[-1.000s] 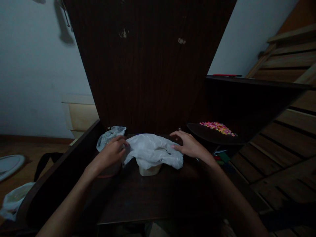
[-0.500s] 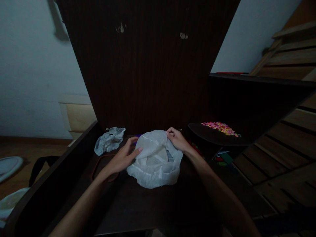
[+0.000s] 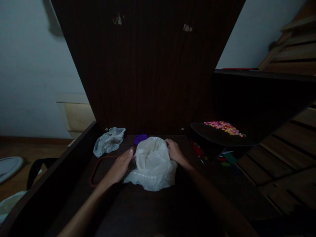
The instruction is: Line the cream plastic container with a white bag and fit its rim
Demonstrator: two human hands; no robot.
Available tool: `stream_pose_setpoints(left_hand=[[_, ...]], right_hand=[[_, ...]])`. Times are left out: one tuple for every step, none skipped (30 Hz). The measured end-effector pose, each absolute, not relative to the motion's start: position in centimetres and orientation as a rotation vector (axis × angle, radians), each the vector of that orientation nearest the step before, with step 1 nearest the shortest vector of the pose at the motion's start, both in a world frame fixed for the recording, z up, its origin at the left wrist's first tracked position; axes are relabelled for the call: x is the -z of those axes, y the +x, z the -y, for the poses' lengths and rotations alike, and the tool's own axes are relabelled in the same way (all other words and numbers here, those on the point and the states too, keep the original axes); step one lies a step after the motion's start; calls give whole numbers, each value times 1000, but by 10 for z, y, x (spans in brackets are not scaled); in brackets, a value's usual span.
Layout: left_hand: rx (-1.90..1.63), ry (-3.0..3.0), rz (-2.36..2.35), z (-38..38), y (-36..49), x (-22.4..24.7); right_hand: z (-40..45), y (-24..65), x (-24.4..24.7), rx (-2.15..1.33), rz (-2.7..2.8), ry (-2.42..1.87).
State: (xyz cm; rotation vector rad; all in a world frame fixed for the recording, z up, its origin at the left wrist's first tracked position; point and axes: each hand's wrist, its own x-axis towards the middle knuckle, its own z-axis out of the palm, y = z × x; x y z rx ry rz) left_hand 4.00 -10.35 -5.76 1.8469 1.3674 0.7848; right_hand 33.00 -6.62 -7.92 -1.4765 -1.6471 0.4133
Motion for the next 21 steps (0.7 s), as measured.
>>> stream_pose_setpoints(left_hand=[[-873,1859,-1356,105,38,56],[-942,1869,-1314,107,38,55],[-987,1885,-1239,108,38,54],[-1016,1914,-1137,110,39,53],[-1015,1934,-1034,111,40,54],[-994,1940,-954,111,42,55],[-964,1936,-900,112,45,57],[-936,1928,-873,112,47,60],[-910,1918,-858,112,49,63],[-889,1911,-846,112,51,67],[-874,1907,-836,112,52,70],[-862,1906,-830,113,52,73],[-846,1909,-836,113,52,75],[-822,1918,-858,113,53,78],[-792,1935,-893,114,52,80],[-756,1962,-931,114,52,83],[-717,1995,-963,114,52,86],[-677,2030,-984,114,51,90],[-643,2066,-994,114,50,93],[-634,2101,-990,114,49,96],[-645,2135,-973,114,47,98]], right_hand=[[72,333,73,-364,1612,-1478],[79,335,66,-321,1585,-1470],[89,337,61,-293,1574,-1456],[99,338,56,-289,1602,-1420],[111,339,53,-319,1716,-1330],[122,339,52,-344,1837,-1248],[132,339,53,-341,1930,-1208],[141,339,56,-323,2010,-1194],[148,338,61,-290,2063,-1210],[154,337,67,-253,2092,-1244],[158,336,74,-225,2114,-1277],[160,335,82,-212,2143,-1298],[162,334,90,-208,2184,-1310],[162,332,98,-208,2243,-1323],[163,331,105,-206,2312,-1348],[163,331,111,-200,2384,-1389],[163,331,114,-193,2444,-1448],[163,333,115,-193,2488,-1512],[163,336,112,-209,2521,-1562],[163,340,105,-244,2546,-1587],[163,345,94,-288,2559,-1585]])
